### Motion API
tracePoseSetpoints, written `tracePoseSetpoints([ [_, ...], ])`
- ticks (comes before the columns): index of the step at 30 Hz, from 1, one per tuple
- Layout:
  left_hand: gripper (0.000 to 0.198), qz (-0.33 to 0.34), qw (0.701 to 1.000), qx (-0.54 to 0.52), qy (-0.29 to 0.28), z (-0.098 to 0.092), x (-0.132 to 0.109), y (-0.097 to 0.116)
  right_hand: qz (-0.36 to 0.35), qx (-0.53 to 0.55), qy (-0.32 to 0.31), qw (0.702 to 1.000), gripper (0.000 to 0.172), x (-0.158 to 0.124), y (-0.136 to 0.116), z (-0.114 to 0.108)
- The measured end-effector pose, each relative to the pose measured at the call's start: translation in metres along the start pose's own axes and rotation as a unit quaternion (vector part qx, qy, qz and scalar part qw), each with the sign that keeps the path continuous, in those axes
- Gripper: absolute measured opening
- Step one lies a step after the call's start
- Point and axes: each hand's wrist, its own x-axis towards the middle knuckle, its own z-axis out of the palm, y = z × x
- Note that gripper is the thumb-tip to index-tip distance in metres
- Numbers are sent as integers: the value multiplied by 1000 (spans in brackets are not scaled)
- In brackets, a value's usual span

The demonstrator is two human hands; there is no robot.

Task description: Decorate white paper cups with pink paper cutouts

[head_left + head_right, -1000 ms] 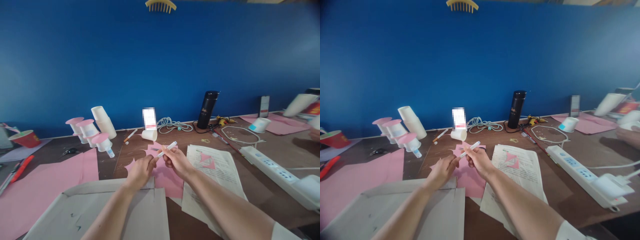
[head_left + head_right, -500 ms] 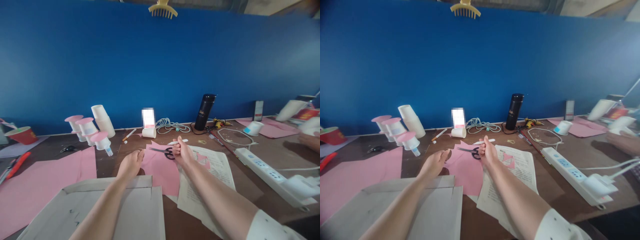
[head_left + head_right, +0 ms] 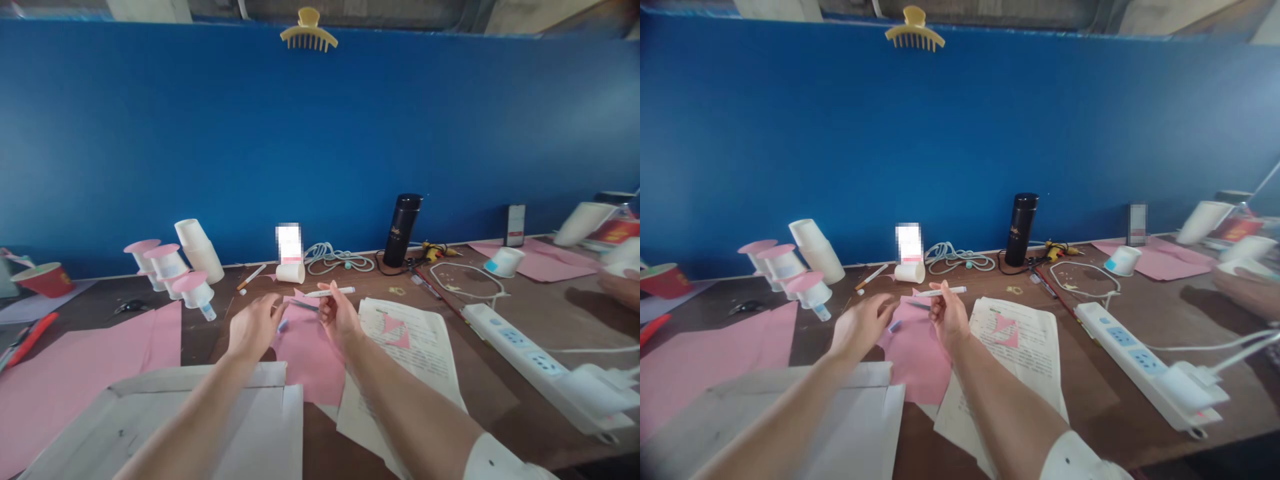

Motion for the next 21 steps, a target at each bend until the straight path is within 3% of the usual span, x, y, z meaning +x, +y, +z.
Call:
tracePoseSetpoints([
  [4,25,19,999,24,10,-3,45,30,4,4,5,1000,32,3,0,2],
  [8,31,-22,998,56,22,13,88,52,-5,12,4,1000,34,1,-1,3],
  [11,38,-61,996,64,8,26,103,58,-23,2,-12,1000,37,-1,-2,0],
  [14,24,-62,996,64,0,28,106,56,-30,-16,-15,999,38,-3,-3,-2],
  [17,20,-65,995,69,27,15,100,44,-29,-32,-23,999,39,-5,-5,-3],
  [18,19,-68,994,69,47,7,96,39,-31,-39,-26,998,39,-5,-5,-3],
  [21,12,-44,978,-2,203,-16,73,21,-49,-73,-23,996,37,-7,-6,-1],
])
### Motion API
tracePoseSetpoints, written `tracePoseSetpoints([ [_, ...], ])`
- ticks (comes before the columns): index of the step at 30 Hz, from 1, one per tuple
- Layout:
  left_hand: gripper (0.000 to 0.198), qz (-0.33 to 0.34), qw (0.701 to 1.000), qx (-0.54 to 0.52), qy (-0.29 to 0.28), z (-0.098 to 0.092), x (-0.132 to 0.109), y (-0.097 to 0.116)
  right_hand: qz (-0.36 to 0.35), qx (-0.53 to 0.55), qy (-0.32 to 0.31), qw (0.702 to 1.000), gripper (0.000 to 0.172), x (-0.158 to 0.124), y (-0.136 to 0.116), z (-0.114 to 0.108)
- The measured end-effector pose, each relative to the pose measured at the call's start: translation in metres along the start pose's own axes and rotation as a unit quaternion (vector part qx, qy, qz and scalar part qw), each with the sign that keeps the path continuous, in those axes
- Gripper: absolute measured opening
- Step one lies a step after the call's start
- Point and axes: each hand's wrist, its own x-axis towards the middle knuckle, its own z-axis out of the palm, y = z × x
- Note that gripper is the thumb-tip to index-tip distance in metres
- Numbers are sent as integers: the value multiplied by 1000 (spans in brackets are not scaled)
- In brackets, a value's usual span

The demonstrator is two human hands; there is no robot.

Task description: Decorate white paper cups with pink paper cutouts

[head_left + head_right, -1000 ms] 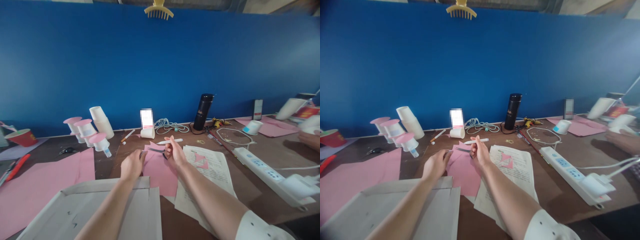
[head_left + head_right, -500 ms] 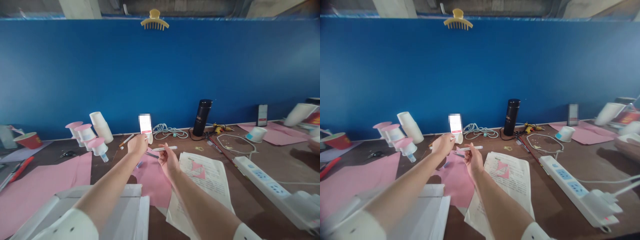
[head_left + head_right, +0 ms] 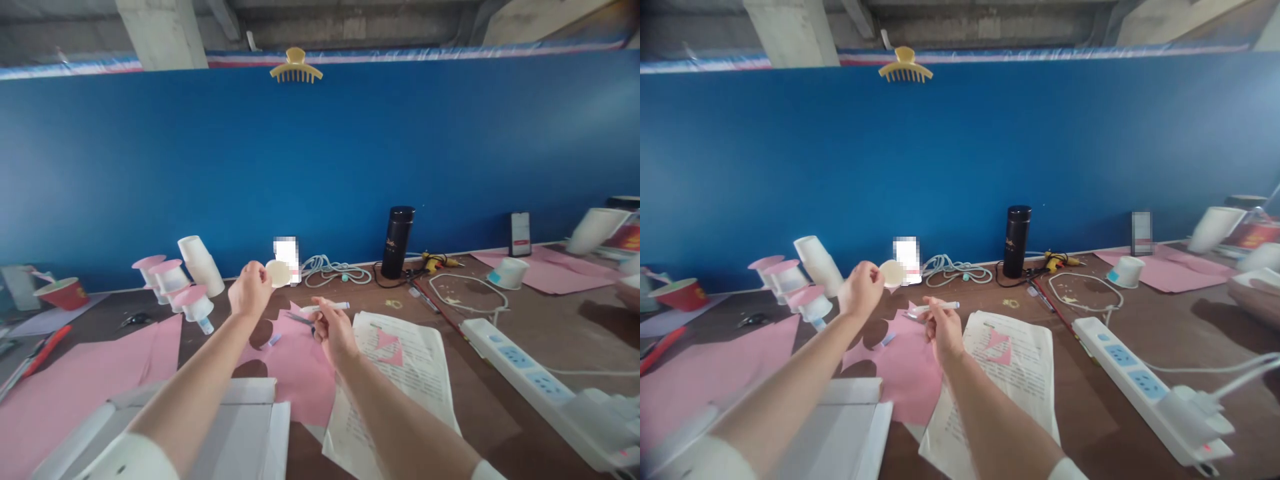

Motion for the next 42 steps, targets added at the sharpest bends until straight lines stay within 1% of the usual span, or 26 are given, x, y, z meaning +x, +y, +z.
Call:
tracePoseSetpoints([
  [1,12,12,998,-42,51,-10,-7,-6,-10,-21,4,1000,37,-1,0,1],
  [2,12,13,992,-87,85,-18,-17,-12,-20,-44,7,999,37,-4,0,3],
  [3,11,5,987,-129,98,-25,-28,-17,-31,-68,6,997,38,-6,0,5],
  [4,10,-4,981,-169,93,-31,-40,-21,-40,-90,-1,995,39,-10,0,7],
  [6,10,-24,973,-210,87,-35,-65,-28,-48,-116,-27,992,43,-17,1,11],
  [8,13,-39,964,-246,93,-32,-84,-33,-46,-122,-48,990,43,-24,2,16],
  [10,14,-40,957,-269,98,-27,-96,-39,-44,-126,-53,990,43,-29,3,19],
  [12,13,-24,956,-273,100,-21,-99,-43,-59,-134,-58,988,44,-31,3,20],
  [14,12,5,960,-267,91,-16,-100,-44,-79,-139,-64,985,47,-32,4,21],
  [17,14,39,962,-267,49,-10,-101,-41,-91,-145,-66,983,53,-30,6,23],
  [21,16,60,950,-307,10,-5,-105,-33,-88,-152,-71,982,54,-29,9,23],
  [23,16,56,948,-315,-9,-7,-107,-31,-83,-158,-67,982,53,-30,10,23],
  [26,14,31,946,-321,-34,-10,-107,-30,-76,-170,-72,980,51,-33,7,23],
  [28,10,2,936,-347,-53,-12,-107,-28,-83,-185,-67,977,49,-34,5,23],
  [29,7,-21,925,-373,-65,-12,-107,-27,-89,-189,-58,976,50,-34,3,23],
  [30,8,-54,909,-406,-78,-12,-107,-26,-94,-188,-48,976,50,-34,2,22],
  [32,20,-143,862,-473,-110,-11,-106,-24,-104,-176,-22,979,54,-33,-1,20],
  [34,26,-225,796,-537,-164,-12,-106,-22,-120,-169,6,978,57,-30,-4,18],
  [35,28,-252,753,-573,-199,-13,-106,-21,-131,-173,18,976,58,-29,-5,16],
  [37,32,-283,649,-653,-268,-15,-108,-18,-145,-189,37,970,58,-27,-6,15],
  [38,33,-293,594,-690,-292,-16,-109,-16,-145,-198,37,969,57,-26,-6,15],
  [39,31,-303,545,-718,-308,-17,-110,-15,-142,-205,34,968,56,-26,-6,16],
  [40,27,-312,505,-739,-317,-17,-112,-14,-137,-209,28,968,56,-26,-5,17],
  [41,22,-318,475,-756,-320,-17,-112,-13,-135,-209,21,968,55,-27,-3,19],
  [42,17,-323,451,-769,-319,-17,-113,-12,-136,-205,11,969,54,-28,-1,20],
])
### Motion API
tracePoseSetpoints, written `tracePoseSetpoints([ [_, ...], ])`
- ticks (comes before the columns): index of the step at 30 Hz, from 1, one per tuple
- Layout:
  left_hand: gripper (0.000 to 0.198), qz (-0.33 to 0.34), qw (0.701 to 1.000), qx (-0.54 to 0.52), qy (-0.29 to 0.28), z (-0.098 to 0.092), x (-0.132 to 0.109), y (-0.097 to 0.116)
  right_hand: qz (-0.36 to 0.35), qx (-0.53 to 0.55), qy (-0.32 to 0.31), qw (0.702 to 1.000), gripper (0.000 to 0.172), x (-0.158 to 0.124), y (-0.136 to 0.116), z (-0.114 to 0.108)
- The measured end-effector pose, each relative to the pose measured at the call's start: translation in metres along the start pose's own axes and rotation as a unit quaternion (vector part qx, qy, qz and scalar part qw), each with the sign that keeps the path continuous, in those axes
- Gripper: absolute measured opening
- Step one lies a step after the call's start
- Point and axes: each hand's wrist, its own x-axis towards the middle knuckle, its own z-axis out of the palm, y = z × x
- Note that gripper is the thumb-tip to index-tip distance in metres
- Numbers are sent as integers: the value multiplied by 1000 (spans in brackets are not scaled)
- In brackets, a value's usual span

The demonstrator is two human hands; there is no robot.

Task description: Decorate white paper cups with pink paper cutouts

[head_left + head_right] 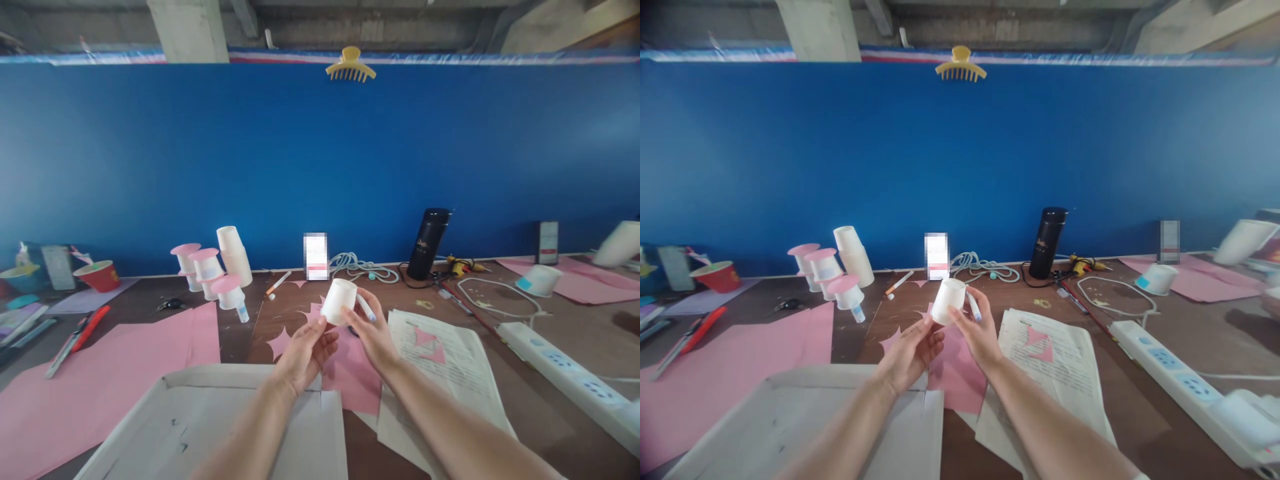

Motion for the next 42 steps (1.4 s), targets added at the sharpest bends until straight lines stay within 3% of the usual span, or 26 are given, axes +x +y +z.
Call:
tracePoseSetpoints([
  [6,4,10,997,-78,16,-7,6,1,-33,7,-46,998,55,-5,8,6],
  [13,4,49,991,-106,64,-14,7,7,-142,-132,16,981,40,2,17,-6],
  [18,3,77,989,-95,83,-18,11,9,-194,-192,7,962,27,5,21,-10],
  [24,5,110,980,-73,149,1,17,20,-180,-179,10,967,27,9,27,-10],
  [28,4,129,976,-100,145,13,18,16,-153,-170,9,973,30,8,26,-10],
  [32,3,134,978,-106,115,8,16,4,-168,-211,-1,963,30,5,19,-11],
  [36,4,122,987,-82,68,0,9,5,-154,-235,11,960,33,2,13,-11],
  [42,3,107,980,-137,96,-2,8,10,-158,-208,-12,965,32,-1,9,-10],
])
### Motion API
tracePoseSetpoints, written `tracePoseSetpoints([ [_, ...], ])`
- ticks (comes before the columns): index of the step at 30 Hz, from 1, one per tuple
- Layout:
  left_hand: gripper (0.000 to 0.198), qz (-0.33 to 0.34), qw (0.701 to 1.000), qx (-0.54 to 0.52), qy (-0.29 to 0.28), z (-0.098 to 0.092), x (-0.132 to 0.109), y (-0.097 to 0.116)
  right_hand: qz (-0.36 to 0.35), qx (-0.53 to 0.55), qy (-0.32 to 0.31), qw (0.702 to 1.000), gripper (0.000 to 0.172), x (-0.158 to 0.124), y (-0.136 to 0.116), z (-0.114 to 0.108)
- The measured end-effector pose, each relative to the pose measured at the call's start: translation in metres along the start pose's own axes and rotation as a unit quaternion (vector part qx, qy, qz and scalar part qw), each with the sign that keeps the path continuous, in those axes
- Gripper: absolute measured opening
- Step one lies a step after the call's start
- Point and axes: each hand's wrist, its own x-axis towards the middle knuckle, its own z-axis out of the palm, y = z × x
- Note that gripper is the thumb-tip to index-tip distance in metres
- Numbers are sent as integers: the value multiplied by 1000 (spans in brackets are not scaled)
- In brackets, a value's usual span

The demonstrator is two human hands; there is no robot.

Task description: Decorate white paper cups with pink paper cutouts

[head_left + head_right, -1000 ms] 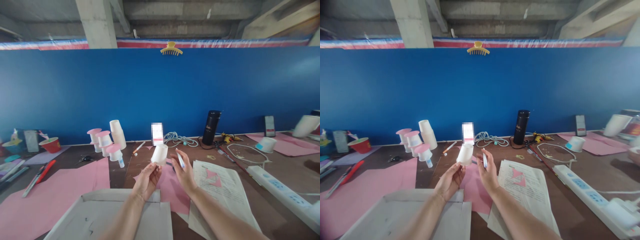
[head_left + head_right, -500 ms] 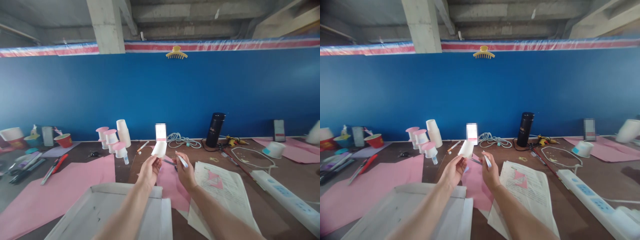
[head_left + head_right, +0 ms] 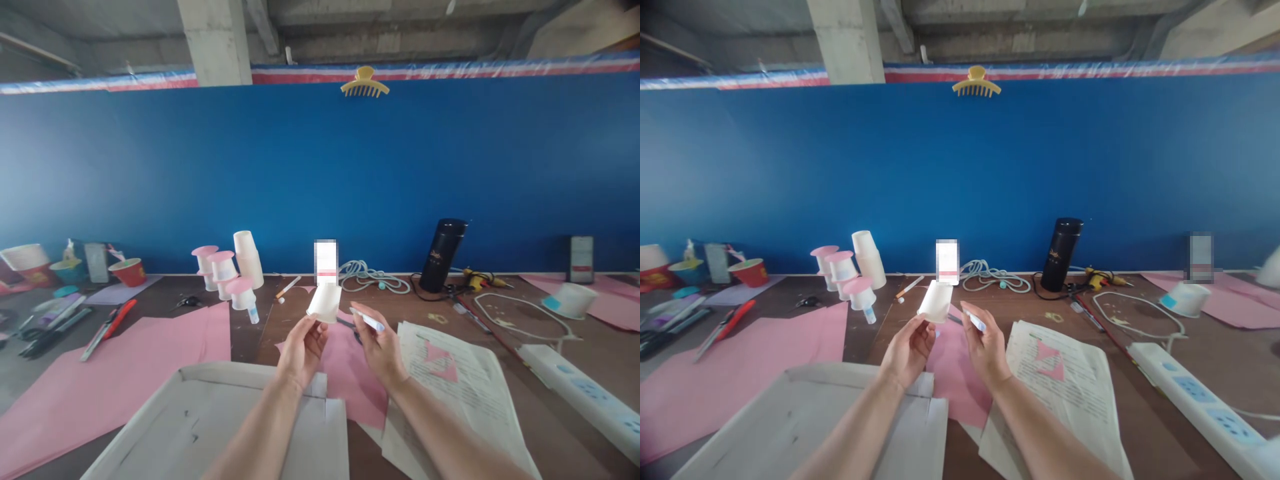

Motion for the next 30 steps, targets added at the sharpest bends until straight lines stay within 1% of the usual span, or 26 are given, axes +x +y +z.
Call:
tracePoseSetpoints([
  [4,6,0,1000,-17,26,-1,4,0,-5,3,-5,1000,32,0,2,-1],
  [7,6,6,999,-21,39,-2,4,2,28,30,0,999,36,-1,3,-1],
  [10,5,1,999,-22,41,-1,2,2,51,56,4,997,38,-1,2,-2],
  [14,7,-9,999,-21,44,2,0,-1,46,35,3,998,36,-1,0,-3],
  [19,9,-6,999,-13,43,4,1,-4,-5,-2,1,1000,31,-1,-1,-3],
  [24,8,-8,1000,-11,21,2,1,-8,-78,-52,-3,996,27,-2,0,-3],
  [30,6,-8,1000,-9,24,3,-1,-9,-132,-85,-10,988,27,-2,-4,-4],
])
